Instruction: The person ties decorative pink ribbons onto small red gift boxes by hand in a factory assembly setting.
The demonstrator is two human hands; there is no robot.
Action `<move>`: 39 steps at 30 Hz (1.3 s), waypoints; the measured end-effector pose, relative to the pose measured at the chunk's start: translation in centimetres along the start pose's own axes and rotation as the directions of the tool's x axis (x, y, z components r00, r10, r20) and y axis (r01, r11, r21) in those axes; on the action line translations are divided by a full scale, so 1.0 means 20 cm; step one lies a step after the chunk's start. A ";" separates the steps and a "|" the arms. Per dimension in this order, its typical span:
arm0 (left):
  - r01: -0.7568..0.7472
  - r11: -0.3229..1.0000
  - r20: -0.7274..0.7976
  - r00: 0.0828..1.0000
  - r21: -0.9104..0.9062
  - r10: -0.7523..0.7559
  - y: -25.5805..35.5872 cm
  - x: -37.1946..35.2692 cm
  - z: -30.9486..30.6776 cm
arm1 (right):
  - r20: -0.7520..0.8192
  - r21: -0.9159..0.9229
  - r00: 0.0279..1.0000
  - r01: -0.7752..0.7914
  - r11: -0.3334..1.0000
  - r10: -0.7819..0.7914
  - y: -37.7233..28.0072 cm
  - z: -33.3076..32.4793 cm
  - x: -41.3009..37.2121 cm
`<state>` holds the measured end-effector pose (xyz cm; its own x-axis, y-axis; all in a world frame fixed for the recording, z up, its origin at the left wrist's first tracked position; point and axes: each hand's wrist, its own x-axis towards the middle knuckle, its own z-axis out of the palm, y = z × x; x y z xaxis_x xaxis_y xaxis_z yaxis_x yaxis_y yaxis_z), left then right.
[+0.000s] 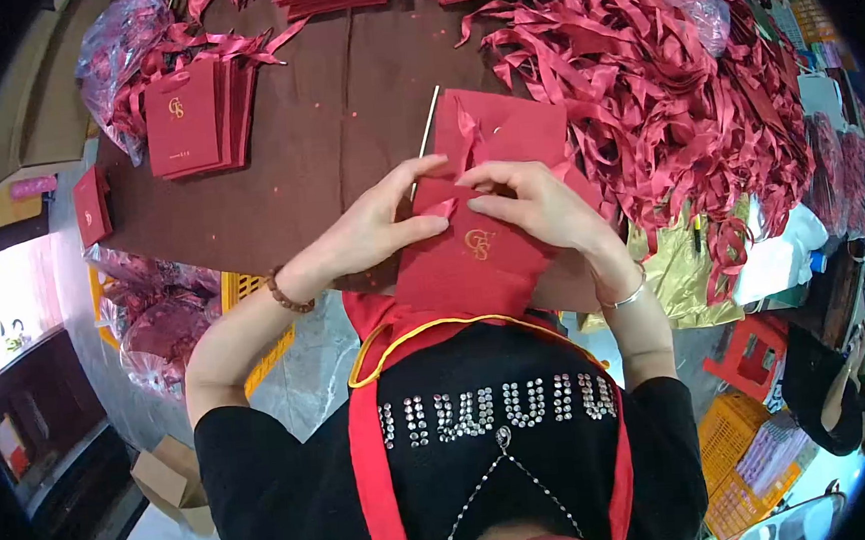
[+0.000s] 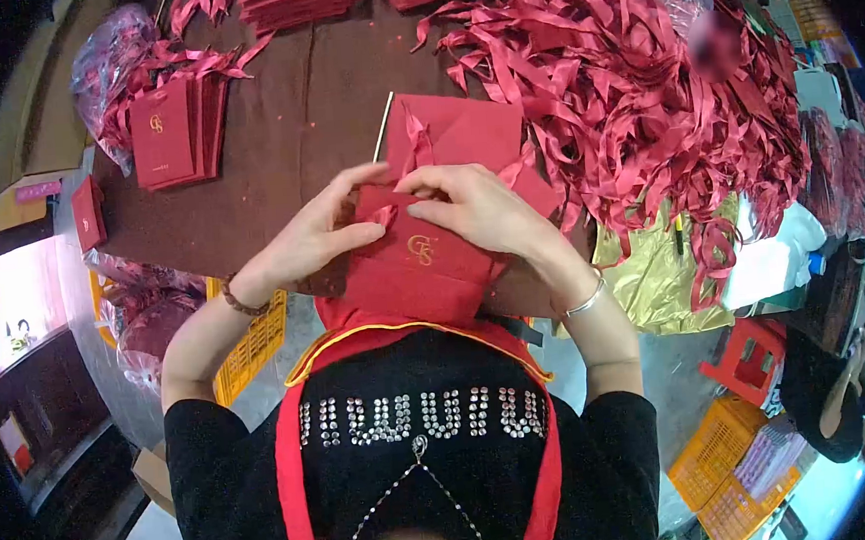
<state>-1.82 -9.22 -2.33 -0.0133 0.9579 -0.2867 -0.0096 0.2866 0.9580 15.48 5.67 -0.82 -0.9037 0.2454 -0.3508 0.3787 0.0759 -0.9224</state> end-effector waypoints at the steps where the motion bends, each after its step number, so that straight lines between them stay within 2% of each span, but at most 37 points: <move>1: 0.018 0.994 -0.029 0.999 0.104 -0.016 0.02 -0.01 0.00 | -0.044 -0.197 0.987 0.145 0.969 -0.157 0.01 0.01 0.01; 2: 0.040 0.977 -0.060 0.998 0.208 -0.028 0.03 -0.02 0.00 | -0.056 -0.390 0.946 0.273 0.879 -0.319 0.02 0.02 0.01; 4: 0.004 0.973 -0.099 0.995 0.232 0.020 0.04 -0.01 0.01 | -0.063 -0.344 0.936 0.305 0.888 -0.345 0.03 0.02 0.00; 6: 0.111 0.994 -0.080 0.991 0.020 -0.109 0.03 0.00 0.01 | -0.138 -0.421 0.963 0.153 0.894 -0.230 0.00 0.00 -0.07; 7: 0.108 0.994 -0.071 0.992 0.021 -0.107 0.00 0.00 0.00 | -0.159 -0.319 0.978 0.076 0.945 -0.133 -0.02 -0.02 -0.11; 8: 0.096 0.995 -0.064 0.994 0.039 -0.094 -0.04 0.01 -0.01 | -0.169 -0.321 0.977 0.071 0.945 -0.131 -0.01 -0.02 -0.15; 10: 0.084 0.995 -0.051 0.995 0.056 -0.081 -0.06 0.02 -0.01 | -0.237 -0.508 0.924 0.146 0.849 -0.301 0.01 -0.02 -0.23; 11: 0.081 0.997 -0.083 0.993 0.005 -0.081 -0.06 0.01 0.00 | -0.249 -0.591 0.907 0.136 0.795 -0.340 0.01 -0.01 -0.26; 14: 0.047 0.998 -0.102 0.993 -0.051 -0.052 -0.08 0.01 0.00 | -0.339 -0.576 0.887 0.068 0.815 -0.314 0.04 0.03 -0.33; 16: 0.051 0.990 -0.134 0.990 0.132 -0.033 -0.06 -0.01 0.02 | -0.354 -0.586 0.877 0.064 0.808 -0.326 0.05 0.04 -0.34; 17: 0.053 0.990 -0.128 0.991 0.132 -0.036 -0.05 -0.02 0.01 | -0.384 -0.445 0.900 0.015 0.895 -0.205 0.05 0.05 -0.34; 18: 0.138 0.989 -0.081 0.988 0.053 -0.133 -0.03 -0.05 -0.02 | -0.394 -0.292 0.916 -0.042 0.956 -0.080 0.05 0.05 -0.35; 19: 0.226 0.974 -0.025 0.974 -0.022 -0.226 -0.02 -0.08 -0.05 | -0.399 -0.288 0.914 -0.047 0.956 -0.075 0.06 0.05 -0.35; 20: 0.226 0.974 -0.019 0.974 -0.020 -0.226 0.00 -0.12 -0.09 | -0.387 -0.251 0.921 -0.055 0.966 -0.048 0.08 0.04 -0.34; 22: 0.316 0.947 0.078 0.944 0.059 -0.320 0.05 -0.24 -0.18 | -0.379 -0.209 0.925 -0.070 0.976 -0.015 0.12 0.03 -0.33; 23: 0.317 0.947 0.085 0.943 0.060 -0.321 0.06 -0.30 -0.22 | -0.381 -0.169 0.924 -0.026 0.985 -0.041 0.15 0.03 -0.33; 24: 0.299 0.954 0.123 0.948 -0.035 -0.293 0.06 -0.35 -0.25 | -0.384 -0.131 0.921 0.019 0.991 -0.068 0.17 0.03 -0.33; 25: 0.283 0.950 0.158 0.952 -0.132 -0.262 0.06 -0.40 -0.27 | -0.393 -0.083 0.918 0.025 0.996 -0.056 0.20 0.04 -0.32; 26: 0.286 0.949 0.163 0.951 -0.135 -0.263 0.07 -0.45 -0.28 | -0.394 -0.081 0.918 0.019 0.997 -0.050 0.20 0.04 -0.31; 28: 0.144 0.834 0.010 0.987 -0.532 -0.163 0.10 -0.51 -0.28 | -0.377 -0.034 0.926 -0.005 0.999 -0.009 0.21 0.04 -0.30; 29: 0.044 0.797 -0.010 0.998 -0.602 -0.063 0.08 -0.50 -0.28 | -0.376 -0.033 0.927 -0.008 0.999 -0.005 0.21 0.04 -0.30; 30: 0.045 0.797 -0.010 0.998 -0.603 -0.064 0.07 -0.48 -0.27 | -0.357 0.031 0.934 -0.003 1.000 0.014 0.21 0.04 -0.29; 31: -0.107 0.749 -0.013 0.991 -0.654 0.131 0.05 -0.46 -0.26 | -0.338 0.094 0.941 0.000 0.996 0.032 0.21 0.04 -0.29; 32: -0.248 0.669 -0.027 0.946 -0.701 0.322 0.05 -0.43 -0.25 | -0.339 0.094 0.940 -0.001 0.996 0.032 0.21 0.04 -0.29; 33: -0.265 0.631 0.002 0.921 -0.729 0.389 0.05 -0.40 -0.23 | -0.313 0.164 0.946 -0.040 0.986 0.091 0.20 0.04 -0.29; 35: -0.272 0.683 -0.027 0.938 -0.678 0.346 0.12 -0.36 -0.17 | -0.286 0.236 0.947 -0.080 0.968 0.148 0.19 0.03 -0.30; 37: -0.288 0.783 -0.076 0.952 -0.551 0.297 0.19 -0.30 -0.13 | -0.152 0.429 0.945 -0.202 0.881 0.291 0.19 0.02 -0.32; 38: -0.281 0.784 -0.068 0.953 -0.554 0.294 0.21 -0.26 -0.12 | -0.156 0.434 0.942 -0.204 0.877 0.296 0.20 0.02 -0.32; 39: -0.310 0.670 -0.143 0.945 -0.675 0.293 0.22 -0.21 -0.11 | -0.135 0.496 0.954 -0.169 0.852 0.268 0.22 0.02 -0.32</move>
<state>-4.00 -12.06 3.04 -0.1587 0.9873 0.0092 -0.6769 -0.1156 0.7269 22.76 4.08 -2.67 -0.7337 0.3850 -0.5598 0.3761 -0.4561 -0.8066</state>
